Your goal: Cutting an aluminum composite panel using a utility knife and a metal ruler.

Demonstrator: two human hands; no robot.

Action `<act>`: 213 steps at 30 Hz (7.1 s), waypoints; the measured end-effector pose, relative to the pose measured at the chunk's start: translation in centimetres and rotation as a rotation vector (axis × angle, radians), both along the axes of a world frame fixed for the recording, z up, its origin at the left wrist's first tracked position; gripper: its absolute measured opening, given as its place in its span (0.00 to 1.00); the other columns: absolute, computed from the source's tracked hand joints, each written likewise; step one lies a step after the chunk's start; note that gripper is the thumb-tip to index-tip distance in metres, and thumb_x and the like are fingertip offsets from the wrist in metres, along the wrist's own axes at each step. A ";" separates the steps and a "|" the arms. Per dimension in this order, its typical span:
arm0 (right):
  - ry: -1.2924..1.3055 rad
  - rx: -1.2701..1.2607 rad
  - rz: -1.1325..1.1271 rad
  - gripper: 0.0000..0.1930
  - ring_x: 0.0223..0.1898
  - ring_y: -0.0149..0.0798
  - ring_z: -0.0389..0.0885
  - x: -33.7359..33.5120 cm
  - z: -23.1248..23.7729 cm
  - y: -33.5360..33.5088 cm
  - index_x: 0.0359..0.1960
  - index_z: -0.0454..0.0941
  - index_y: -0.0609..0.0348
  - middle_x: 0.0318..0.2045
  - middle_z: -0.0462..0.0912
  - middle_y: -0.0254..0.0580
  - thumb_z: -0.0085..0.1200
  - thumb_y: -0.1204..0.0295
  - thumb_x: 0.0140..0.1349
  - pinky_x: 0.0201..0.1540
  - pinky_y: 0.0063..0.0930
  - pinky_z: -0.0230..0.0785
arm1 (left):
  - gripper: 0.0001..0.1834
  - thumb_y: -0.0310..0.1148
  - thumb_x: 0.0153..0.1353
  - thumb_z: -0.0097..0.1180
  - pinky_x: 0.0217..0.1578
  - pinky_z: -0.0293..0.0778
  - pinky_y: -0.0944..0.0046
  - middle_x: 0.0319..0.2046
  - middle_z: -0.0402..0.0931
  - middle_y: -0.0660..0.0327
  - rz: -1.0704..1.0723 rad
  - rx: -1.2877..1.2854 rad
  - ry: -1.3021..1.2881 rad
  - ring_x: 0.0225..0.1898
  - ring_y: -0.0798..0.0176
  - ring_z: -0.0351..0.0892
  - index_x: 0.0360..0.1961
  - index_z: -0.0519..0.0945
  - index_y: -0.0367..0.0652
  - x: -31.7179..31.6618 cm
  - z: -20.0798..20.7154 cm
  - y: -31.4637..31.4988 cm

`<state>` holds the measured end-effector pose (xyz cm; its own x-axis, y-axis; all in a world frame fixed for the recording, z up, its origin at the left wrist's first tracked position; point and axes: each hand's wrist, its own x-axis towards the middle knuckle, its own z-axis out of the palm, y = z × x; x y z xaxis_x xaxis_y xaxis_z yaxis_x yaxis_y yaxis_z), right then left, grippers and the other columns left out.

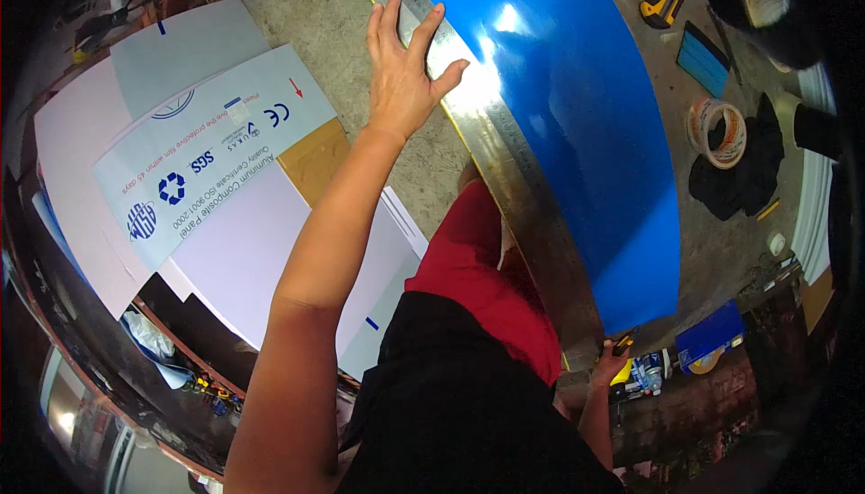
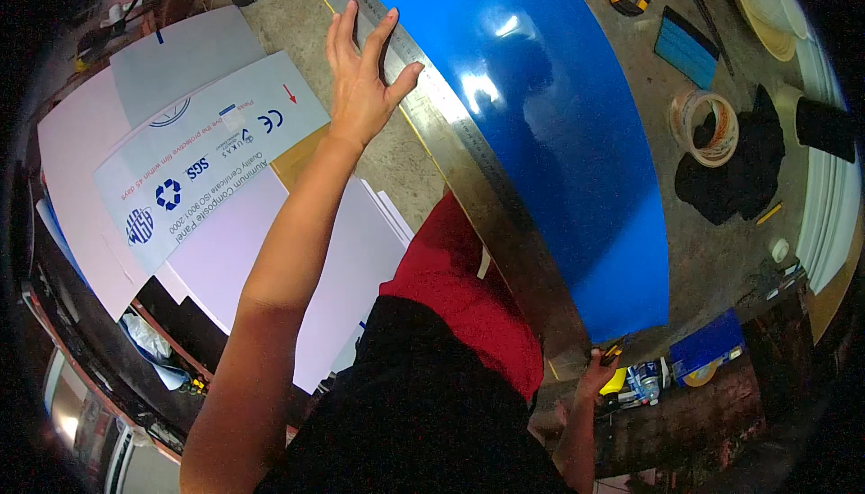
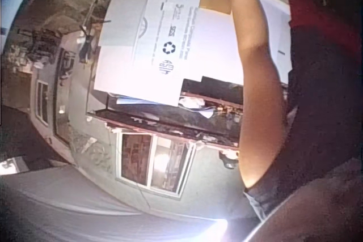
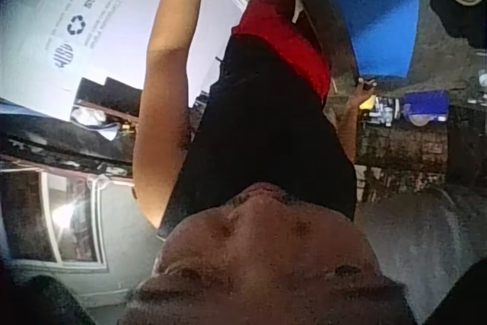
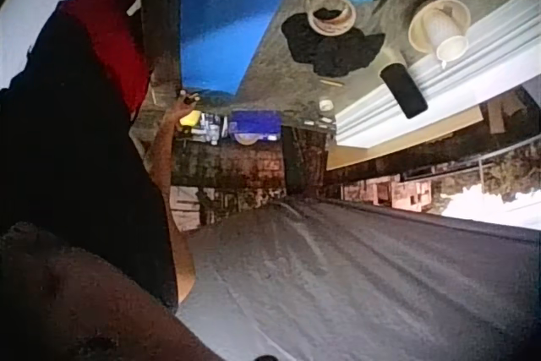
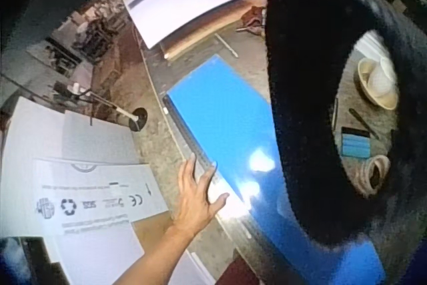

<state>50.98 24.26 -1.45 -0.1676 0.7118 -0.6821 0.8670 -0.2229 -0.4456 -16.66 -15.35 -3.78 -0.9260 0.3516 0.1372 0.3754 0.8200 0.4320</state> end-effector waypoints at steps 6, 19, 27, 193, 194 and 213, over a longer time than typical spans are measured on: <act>0.022 0.069 0.048 0.32 0.49 0.36 0.76 0.4 0.1 0.4 0.66 0.72 0.65 0.48 0.81 0.37 0.73 0.68 0.64 0.58 0.33 0.70 | 0.41 0.56 0.61 0.70 0.74 0.52 0.31 0.78 0.47 0.40 -0.010 0.015 0.005 0.77 0.27 0.45 0.74 0.71 0.63 -0.2 0.2 0.6; 0.127 0.076 0.082 0.17 0.41 0.30 0.74 -2.2 0.8 -1.1 0.50 0.76 0.57 0.38 0.77 0.27 0.70 0.67 0.66 0.48 0.28 0.68 | 0.41 0.56 0.60 0.70 0.74 0.53 0.32 0.79 0.47 0.41 -0.012 0.001 0.005 0.78 0.28 0.44 0.73 0.72 0.62 -0.1 0.0 0.0; 0.052 0.084 0.143 0.21 0.42 0.31 0.74 -1.5 1.0 -0.3 0.55 0.76 0.59 0.41 0.78 0.29 0.70 0.67 0.66 0.50 0.28 0.69 | 0.41 0.57 0.60 0.70 0.74 0.53 0.32 0.79 0.46 0.41 -0.005 -0.006 -0.005 0.78 0.28 0.44 0.73 0.72 0.61 -0.2 0.0 0.2; 0.504 0.190 1.417 0.36 0.42 0.49 0.78 -83.1 4.7 -29.4 0.79 0.58 0.63 0.46 0.76 0.56 0.49 0.87 0.67 0.46 0.37 0.74 | 0.45 0.42 0.62 0.65 0.63 0.63 0.21 0.81 0.49 0.65 0.287 -0.097 -0.441 0.66 0.49 0.70 0.79 0.61 0.43 -15.6 5.6 -3.3; 0.500 0.194 1.418 0.36 0.42 0.49 0.78 -83.2 4.9 -29.5 0.79 0.58 0.63 0.46 0.76 0.56 0.49 0.87 0.67 0.46 0.37 0.74 | 0.45 0.42 0.62 0.65 0.63 0.63 0.21 0.81 0.49 0.65 0.286 -0.092 -0.442 0.66 0.49 0.70 0.79 0.61 0.43 -15.6 5.5 -3.2; 0.501 0.245 1.472 0.40 0.37 0.49 0.78 -83.2 4.6 -29.6 0.81 0.57 0.59 0.44 0.73 0.56 0.51 0.87 0.66 0.39 0.38 0.76 | 0.44 0.40 0.63 0.65 0.63 0.63 0.17 0.81 0.46 0.67 0.292 -0.092 -0.455 0.66 0.47 0.69 0.79 0.61 0.45 -15.6 5.2 -3.0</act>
